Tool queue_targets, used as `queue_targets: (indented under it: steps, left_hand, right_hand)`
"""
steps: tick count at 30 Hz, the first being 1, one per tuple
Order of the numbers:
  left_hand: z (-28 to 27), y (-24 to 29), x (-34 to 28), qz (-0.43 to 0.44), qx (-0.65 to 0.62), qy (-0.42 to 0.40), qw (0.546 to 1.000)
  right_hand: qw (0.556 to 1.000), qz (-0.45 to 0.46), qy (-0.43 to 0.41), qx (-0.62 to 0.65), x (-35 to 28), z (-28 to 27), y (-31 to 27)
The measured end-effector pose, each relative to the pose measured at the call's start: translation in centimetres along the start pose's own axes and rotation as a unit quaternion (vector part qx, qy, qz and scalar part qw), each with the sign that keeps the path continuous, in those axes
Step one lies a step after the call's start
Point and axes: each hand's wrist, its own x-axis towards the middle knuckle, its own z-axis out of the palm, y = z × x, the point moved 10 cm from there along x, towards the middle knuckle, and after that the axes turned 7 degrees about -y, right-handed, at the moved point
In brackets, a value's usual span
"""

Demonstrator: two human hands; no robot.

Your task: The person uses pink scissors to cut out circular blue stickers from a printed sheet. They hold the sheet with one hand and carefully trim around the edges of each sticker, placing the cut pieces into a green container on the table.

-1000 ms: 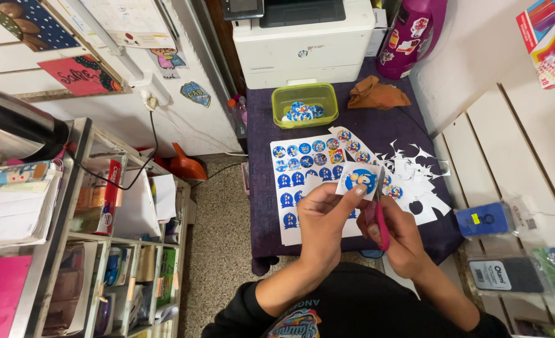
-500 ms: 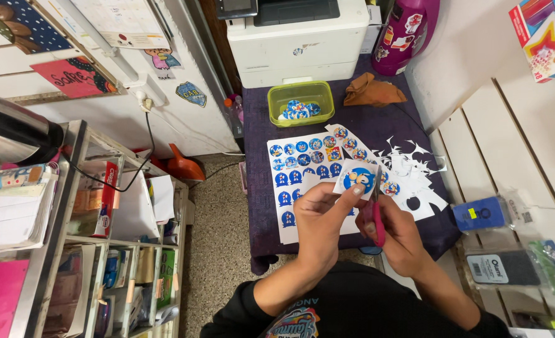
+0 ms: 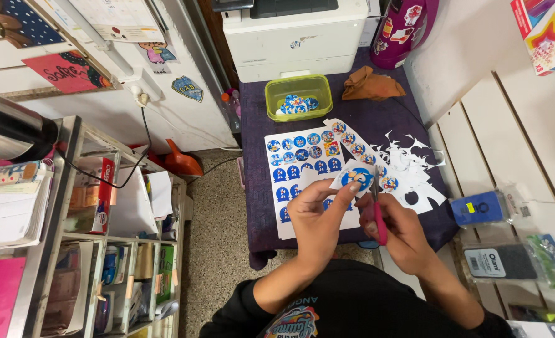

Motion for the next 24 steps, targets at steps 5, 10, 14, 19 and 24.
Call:
queue_targets:
  steps: [5,10,14,19,24]
  left_hand:
    - [0.3,0.2,-0.3,0.010,0.025,-0.010,1.000]
    - [0.2,0.7,-0.1,0.022,0.035,-0.018,0.999]
    - [0.1,0.5,0.2,0.022,0.045,-0.021,0.999]
    - [0.0,0.7,0.6,0.024,0.060,-0.023,0.998]
    - [0.4,0.9,0.5,0.053,0.086,-0.034,0.994]
  right_hand:
    - [1.000,-0.008,-0.012,0.008,0.4,-0.4,-0.9]
    - [1.000,0.001,-0.015,-0.004,0.1,-1.1,0.2]
    - [1.000,0.014,-0.015,-0.022,0.2,-1.4,0.3]
    - [0.999,0.023,-0.013,-0.028,-0.2,-1.9,1.0]
    - [1.000,0.012,-0.021,0.008,0.0,-1.8,0.1]
